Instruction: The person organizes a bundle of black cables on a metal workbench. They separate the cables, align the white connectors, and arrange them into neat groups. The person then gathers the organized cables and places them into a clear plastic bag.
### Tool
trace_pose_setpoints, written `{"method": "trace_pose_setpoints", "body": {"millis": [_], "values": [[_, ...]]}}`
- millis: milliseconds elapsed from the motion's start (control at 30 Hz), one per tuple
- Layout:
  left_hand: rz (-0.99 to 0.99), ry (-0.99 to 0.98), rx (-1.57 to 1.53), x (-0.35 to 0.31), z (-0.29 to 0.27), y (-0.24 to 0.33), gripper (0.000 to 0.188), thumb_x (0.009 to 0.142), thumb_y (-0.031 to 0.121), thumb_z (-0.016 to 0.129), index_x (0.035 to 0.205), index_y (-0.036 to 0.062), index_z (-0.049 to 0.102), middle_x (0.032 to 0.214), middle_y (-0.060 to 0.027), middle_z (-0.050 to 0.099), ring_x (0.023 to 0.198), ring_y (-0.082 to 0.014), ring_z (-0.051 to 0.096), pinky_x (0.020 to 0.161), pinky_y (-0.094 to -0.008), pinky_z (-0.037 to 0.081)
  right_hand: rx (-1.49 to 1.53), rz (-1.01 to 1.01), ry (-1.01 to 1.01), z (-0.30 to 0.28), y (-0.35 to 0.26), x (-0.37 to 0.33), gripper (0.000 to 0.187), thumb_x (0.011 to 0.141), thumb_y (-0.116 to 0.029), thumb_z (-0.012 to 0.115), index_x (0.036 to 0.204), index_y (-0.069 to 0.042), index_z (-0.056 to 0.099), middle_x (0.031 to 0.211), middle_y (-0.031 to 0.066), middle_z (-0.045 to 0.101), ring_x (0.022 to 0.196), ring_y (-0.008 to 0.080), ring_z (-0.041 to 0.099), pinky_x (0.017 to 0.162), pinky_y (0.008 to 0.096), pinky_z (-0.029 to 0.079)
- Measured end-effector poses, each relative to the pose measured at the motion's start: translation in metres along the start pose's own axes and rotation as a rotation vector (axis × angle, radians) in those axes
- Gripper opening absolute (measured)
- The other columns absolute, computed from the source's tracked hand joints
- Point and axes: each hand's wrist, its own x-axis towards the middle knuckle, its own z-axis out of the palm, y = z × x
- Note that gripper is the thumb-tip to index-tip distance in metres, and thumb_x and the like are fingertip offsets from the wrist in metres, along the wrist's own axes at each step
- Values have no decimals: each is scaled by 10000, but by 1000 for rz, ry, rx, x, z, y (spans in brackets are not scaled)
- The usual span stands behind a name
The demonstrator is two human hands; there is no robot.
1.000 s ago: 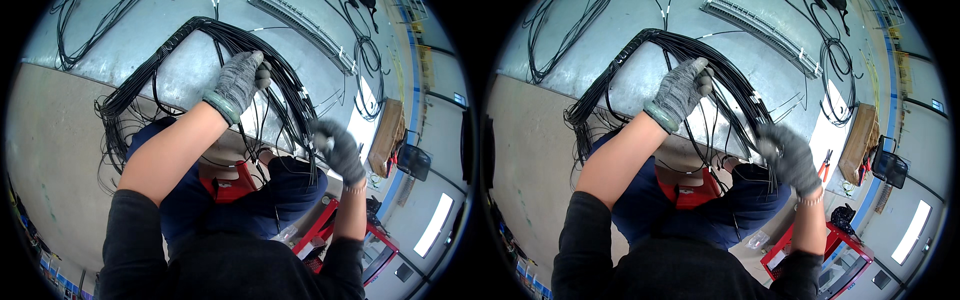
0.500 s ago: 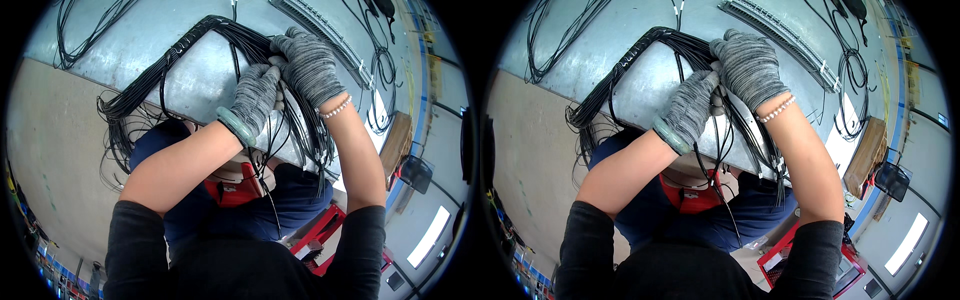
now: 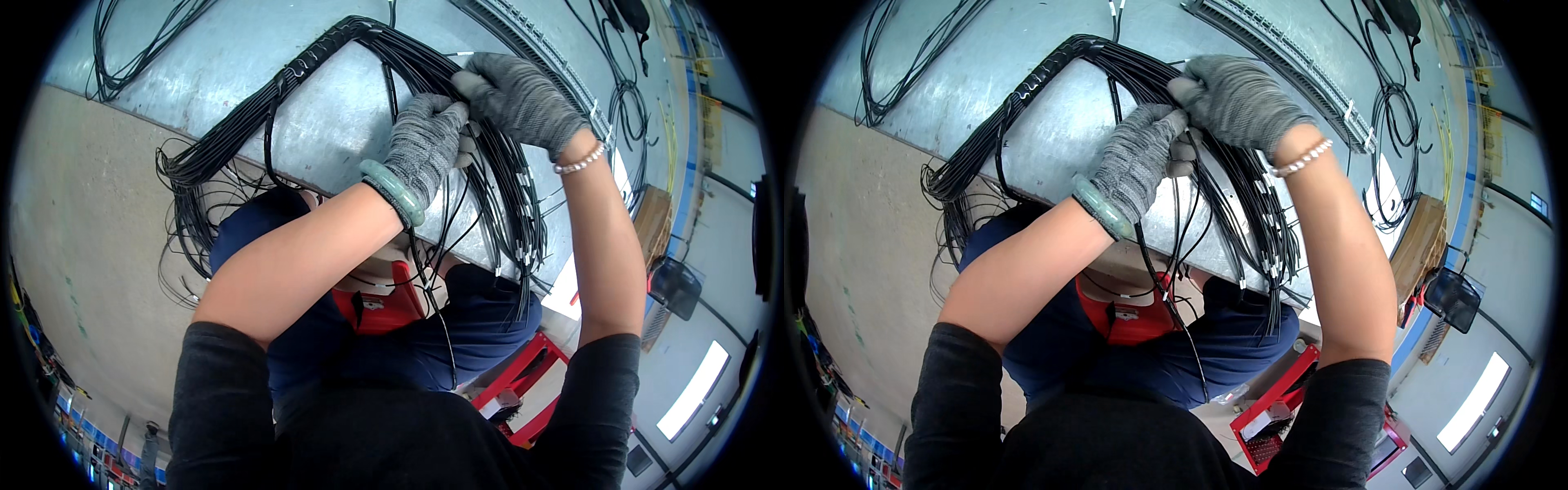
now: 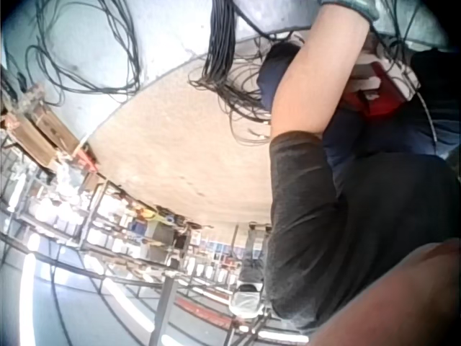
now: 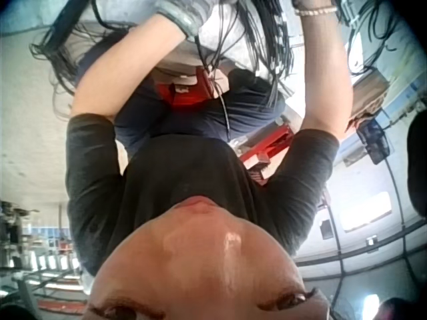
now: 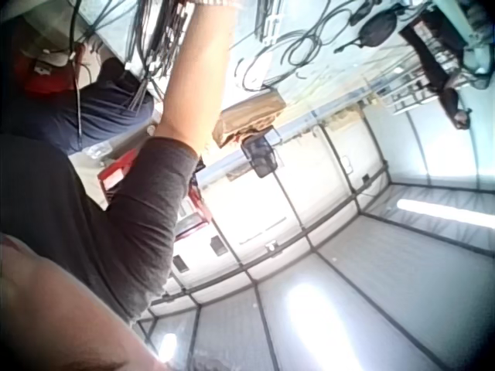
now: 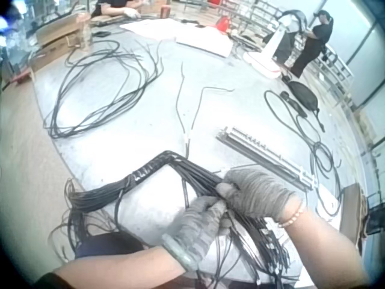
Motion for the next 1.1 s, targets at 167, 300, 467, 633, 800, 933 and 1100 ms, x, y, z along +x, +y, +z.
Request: {"method": "trace_pose_setpoints", "body": {"millis": [167,300,467,633,800,933,1100], "values": [[38,30,42,10,3,-5,155,898,152,536,999,37,515,841,-59,604,689,-115,604,536,-210,532,233,359,-422,-21,8,-11,333,911,-338,508,846,-42,646,586,32,608,434,69,499,398,228,406],[30,-2,-13,16,4,-7,139,898,130,523,995,30,520,856,-79,598,716,-142,624,549,-219,546,385,330,-531,-13,29,-16,344,870,-380,569,808,-51,648,567,25,590,411,69,481,342,201,375],[-104,-45,-172,8,1,7,286,902,279,515,998,11,516,871,-103,591,731,-179,636,564,-251,560,244,246,-479,-13,24,-20,322,858,-366,593,814,-52,652,569,24,582,440,61,516,378,195,408],[-37,-11,-75,10,0,8,258,892,264,520,985,25,544,883,-99,600,755,-191,648,508,-245,553,270,222,-373,-6,26,-27,266,862,-292,598,853,-32,658,639,45,610,583,101,560,560,256,467],[27,-28,12,11,-3,6,208,887,207,533,997,33,561,916,-90,625,784,-179,651,477,-218,536,178,132,-185,-5,25,-34,212,878,-236,564,930,-51,653,721,57,637,662,136,580,661,299,487],[2,-33,10,15,0,4,198,892,189,531,1008,31,557,940,-97,635,776,-173,648,501,-217,539,6,6,178,-23,37,-27,277,869,-305,579,964,-53,645,729,60,629,661,142,590,667,289,501],[6,-17,33,14,-2,5,200,894,206,539,987,30,557,884,-81,630,719,-148,635,498,-211,526,232,64,217,-66,-4,-34,360,809,-373,640,978,-55,645,762,57,627,656,112,593,612,249,513]]}}
